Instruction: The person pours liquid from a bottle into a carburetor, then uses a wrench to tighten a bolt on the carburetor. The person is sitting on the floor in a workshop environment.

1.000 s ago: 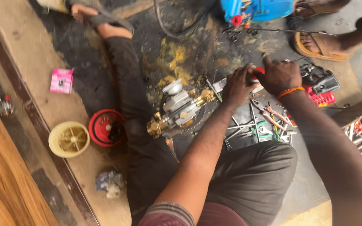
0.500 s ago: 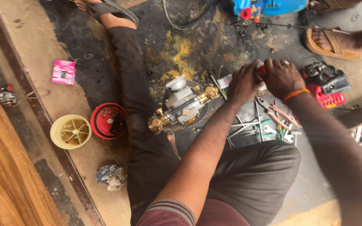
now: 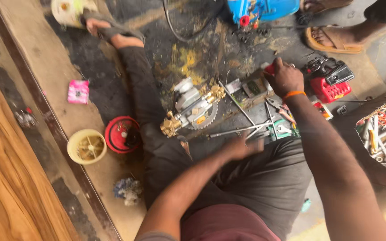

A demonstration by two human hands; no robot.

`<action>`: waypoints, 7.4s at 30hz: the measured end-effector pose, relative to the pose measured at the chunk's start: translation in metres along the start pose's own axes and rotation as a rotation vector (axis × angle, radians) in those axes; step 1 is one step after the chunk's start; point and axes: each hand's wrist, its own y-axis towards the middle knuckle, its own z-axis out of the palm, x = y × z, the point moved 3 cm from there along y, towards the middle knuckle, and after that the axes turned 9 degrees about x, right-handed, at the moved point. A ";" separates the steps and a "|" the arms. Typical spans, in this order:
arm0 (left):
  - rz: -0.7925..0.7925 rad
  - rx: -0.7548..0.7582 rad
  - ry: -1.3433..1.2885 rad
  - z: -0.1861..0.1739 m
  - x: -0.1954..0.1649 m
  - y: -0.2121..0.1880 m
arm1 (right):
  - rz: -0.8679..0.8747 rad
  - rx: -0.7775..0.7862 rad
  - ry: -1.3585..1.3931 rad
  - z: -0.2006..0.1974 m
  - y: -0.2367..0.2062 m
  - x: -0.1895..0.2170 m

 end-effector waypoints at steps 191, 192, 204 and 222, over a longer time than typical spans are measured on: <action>-0.193 -0.880 0.429 -0.207 0.031 -0.130 | -0.016 0.020 0.541 0.126 -0.128 0.190; -0.198 -0.885 0.431 -0.208 0.032 -0.130 | 0.070 0.365 1.177 0.136 -0.129 0.191; -0.157 -0.843 0.255 -0.209 0.032 -0.136 | 0.225 0.884 2.114 0.150 -0.136 0.204; -0.208 -0.790 0.245 -0.211 0.033 -0.133 | 0.203 0.860 1.963 0.130 -0.138 0.212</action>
